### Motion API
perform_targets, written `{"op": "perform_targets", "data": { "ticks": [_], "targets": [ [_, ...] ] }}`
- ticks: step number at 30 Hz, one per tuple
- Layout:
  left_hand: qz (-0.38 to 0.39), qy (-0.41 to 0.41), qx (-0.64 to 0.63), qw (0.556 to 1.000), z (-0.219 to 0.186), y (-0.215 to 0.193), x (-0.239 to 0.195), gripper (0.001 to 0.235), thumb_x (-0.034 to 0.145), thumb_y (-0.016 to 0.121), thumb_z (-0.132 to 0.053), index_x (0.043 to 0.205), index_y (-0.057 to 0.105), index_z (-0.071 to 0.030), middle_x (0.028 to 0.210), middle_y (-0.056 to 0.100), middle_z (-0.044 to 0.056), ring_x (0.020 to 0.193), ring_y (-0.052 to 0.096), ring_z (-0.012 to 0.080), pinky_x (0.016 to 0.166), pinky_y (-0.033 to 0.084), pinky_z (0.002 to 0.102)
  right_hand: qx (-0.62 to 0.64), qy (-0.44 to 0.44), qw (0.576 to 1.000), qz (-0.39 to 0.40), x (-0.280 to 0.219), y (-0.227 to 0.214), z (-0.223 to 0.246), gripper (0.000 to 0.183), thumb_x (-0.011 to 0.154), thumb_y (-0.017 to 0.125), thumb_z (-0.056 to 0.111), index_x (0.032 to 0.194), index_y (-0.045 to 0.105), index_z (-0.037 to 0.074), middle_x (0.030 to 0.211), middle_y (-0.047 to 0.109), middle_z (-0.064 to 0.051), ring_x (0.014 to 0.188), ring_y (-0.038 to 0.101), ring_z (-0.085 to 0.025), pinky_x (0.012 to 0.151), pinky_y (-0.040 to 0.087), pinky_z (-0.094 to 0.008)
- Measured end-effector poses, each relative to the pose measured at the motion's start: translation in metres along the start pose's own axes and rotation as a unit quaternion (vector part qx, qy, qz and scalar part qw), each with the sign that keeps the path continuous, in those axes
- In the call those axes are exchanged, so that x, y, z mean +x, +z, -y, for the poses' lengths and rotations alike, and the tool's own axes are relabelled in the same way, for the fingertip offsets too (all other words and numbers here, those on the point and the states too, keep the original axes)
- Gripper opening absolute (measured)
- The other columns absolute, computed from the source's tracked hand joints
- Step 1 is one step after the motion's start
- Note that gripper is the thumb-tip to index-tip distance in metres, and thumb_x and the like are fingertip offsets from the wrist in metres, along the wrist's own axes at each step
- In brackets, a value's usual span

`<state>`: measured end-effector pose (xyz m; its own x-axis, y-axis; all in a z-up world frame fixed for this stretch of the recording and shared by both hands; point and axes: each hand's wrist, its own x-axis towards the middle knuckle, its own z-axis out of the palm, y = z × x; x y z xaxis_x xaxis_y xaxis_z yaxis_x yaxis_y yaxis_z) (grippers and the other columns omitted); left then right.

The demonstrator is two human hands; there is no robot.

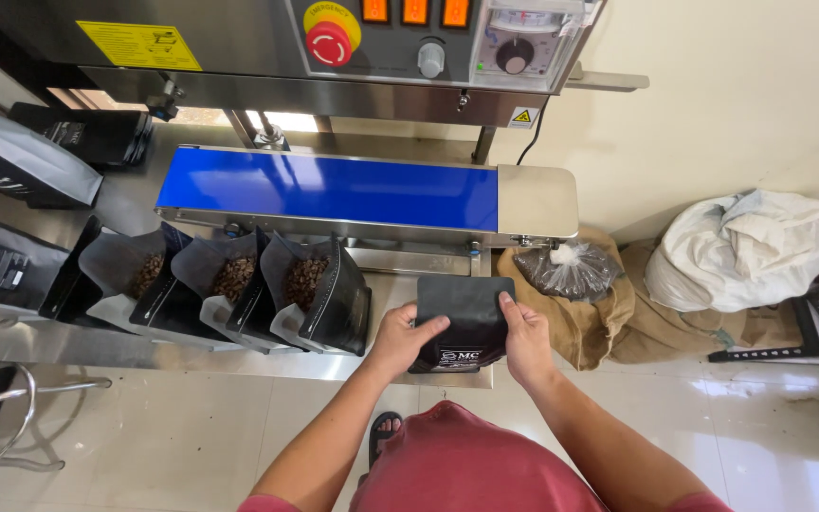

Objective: Sealing bags of coffee beans using a continuous band sealer machine

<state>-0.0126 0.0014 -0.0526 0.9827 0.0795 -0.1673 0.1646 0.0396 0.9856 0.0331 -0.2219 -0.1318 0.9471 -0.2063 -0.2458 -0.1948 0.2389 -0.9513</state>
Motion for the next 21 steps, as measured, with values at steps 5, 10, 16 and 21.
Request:
{"op": "perform_targets", "data": {
  "ticks": [5,10,16,21],
  "targets": [
    [-0.042,0.042,0.008,0.998,0.021,0.006,0.007,0.015,0.079,0.092,-0.016,0.085,0.084,-0.006,0.083,0.077,0.004,0.086,0.071,0.0133,0.084,0.057,0.032,-0.005,-0.009,1.000,-0.001,0.004,0.003,-0.004,0.040,0.106,0.070,0.020,0.070,0.072,0.002,0.063,0.066,-0.009,0.059,0.067,-0.014,0.054,0.059,-0.031],
    [-0.068,0.026,-0.038,0.997,0.013,0.008,0.006,0.012,0.081,0.090,-0.014,0.080,0.084,-0.004,0.072,0.070,0.003,0.076,0.065,0.0105,0.076,0.057,0.031,-0.027,0.003,0.999,0.037,-0.039,0.027,0.066,0.027,0.102,0.074,0.016,0.083,0.076,-0.002,0.068,0.070,-0.012,0.063,0.069,-0.017,0.059,0.063,-0.035],
    [-0.111,-0.018,-0.133,0.985,0.075,0.008,0.021,0.021,0.092,0.078,-0.013,0.076,0.082,-0.001,0.069,0.066,0.005,0.072,0.059,0.0118,0.070,0.055,0.032,-0.038,0.034,0.995,0.082,-0.038,0.030,0.053,0.015,0.086,0.086,0.005,0.081,0.074,-0.003,0.068,0.074,-0.016,0.062,0.076,-0.022,0.055,0.064,-0.038],
    [-0.052,0.041,-0.009,0.998,0.000,0.000,-0.001,0.013,0.080,0.092,-0.016,0.084,0.084,-0.005,0.083,0.077,0.006,0.087,0.069,0.0144,0.089,0.055,0.031,-0.031,0.053,0.998,0.022,-0.047,0.049,0.074,0.030,0.096,0.079,0.015,0.074,0.069,-0.003,0.061,0.069,-0.017,0.053,0.072,-0.023,0.048,0.061,-0.040]
  ]
}}
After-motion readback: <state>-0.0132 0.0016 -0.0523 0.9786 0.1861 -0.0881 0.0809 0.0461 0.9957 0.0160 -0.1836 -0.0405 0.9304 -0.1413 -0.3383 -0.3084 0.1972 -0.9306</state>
